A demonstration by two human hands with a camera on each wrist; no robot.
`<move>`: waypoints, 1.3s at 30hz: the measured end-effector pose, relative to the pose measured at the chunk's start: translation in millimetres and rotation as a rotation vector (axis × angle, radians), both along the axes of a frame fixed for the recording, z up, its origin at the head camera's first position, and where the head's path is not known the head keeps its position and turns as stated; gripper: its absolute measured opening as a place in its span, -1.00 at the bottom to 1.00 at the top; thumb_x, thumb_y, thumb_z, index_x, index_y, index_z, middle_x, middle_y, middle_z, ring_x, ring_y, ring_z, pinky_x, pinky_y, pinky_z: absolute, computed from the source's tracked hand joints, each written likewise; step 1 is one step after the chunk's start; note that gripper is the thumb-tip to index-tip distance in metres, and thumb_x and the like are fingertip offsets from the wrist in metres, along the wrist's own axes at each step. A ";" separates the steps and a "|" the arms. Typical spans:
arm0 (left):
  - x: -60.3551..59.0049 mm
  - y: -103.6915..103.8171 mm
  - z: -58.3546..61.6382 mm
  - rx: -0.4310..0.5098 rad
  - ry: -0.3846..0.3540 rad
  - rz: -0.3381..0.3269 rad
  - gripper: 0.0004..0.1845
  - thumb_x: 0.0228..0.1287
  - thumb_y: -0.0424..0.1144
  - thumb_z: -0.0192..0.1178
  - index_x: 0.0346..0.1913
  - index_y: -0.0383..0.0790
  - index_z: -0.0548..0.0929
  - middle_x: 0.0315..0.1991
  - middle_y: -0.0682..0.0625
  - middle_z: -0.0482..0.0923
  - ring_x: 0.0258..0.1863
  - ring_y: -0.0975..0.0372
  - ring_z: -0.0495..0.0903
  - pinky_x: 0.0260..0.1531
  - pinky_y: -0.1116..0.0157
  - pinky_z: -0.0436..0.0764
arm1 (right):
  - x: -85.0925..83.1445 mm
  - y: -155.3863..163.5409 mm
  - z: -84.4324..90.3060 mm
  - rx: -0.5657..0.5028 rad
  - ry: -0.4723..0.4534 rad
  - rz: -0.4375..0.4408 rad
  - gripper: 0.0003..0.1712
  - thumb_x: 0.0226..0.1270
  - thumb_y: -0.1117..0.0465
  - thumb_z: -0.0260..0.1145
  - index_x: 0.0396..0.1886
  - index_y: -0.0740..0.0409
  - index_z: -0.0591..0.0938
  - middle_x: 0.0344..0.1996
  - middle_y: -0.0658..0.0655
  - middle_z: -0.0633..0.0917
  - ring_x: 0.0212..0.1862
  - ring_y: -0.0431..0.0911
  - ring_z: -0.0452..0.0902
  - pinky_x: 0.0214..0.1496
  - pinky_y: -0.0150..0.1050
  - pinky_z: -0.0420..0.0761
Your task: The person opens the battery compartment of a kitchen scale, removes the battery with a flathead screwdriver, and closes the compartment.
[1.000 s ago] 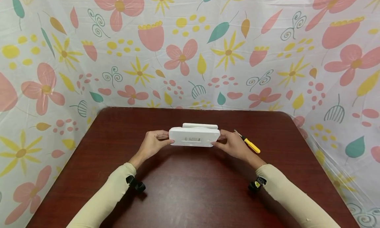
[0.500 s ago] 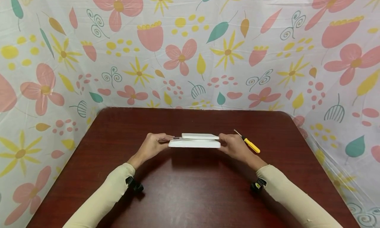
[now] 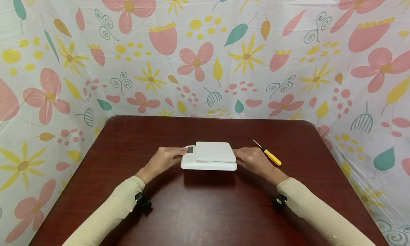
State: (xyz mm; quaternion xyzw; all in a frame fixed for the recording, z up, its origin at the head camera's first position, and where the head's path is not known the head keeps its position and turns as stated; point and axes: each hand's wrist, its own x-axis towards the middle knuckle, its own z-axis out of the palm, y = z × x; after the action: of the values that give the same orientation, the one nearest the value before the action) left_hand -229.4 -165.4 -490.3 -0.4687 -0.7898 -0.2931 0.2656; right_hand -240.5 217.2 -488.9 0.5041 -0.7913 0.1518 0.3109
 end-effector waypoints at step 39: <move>-3.5 -2.6 -17.1 -0.431 0.367 0.009 -0.86 0.24 -0.49 0.30 -0.15 -0.31 0.68 -0.05 -0.11 0.76 -0.15 0.17 0.77 -0.23 0.33 0.78 | -8.5 2.6 -21.1 0.210 0.247 0.140 -0.51 0.75 0.25 -0.17 -0.10 0.28 0.71 -0.17 0.18 0.82 -0.18 -0.07 0.78 -0.22 -0.19 0.81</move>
State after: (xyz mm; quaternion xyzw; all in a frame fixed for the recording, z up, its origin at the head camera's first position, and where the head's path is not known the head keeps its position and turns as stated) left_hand -232.9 -168.1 -507.3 -0.5562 -0.7748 -0.0275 0.2993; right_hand -249.1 219.8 -510.0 0.6023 -0.7217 0.0264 0.3401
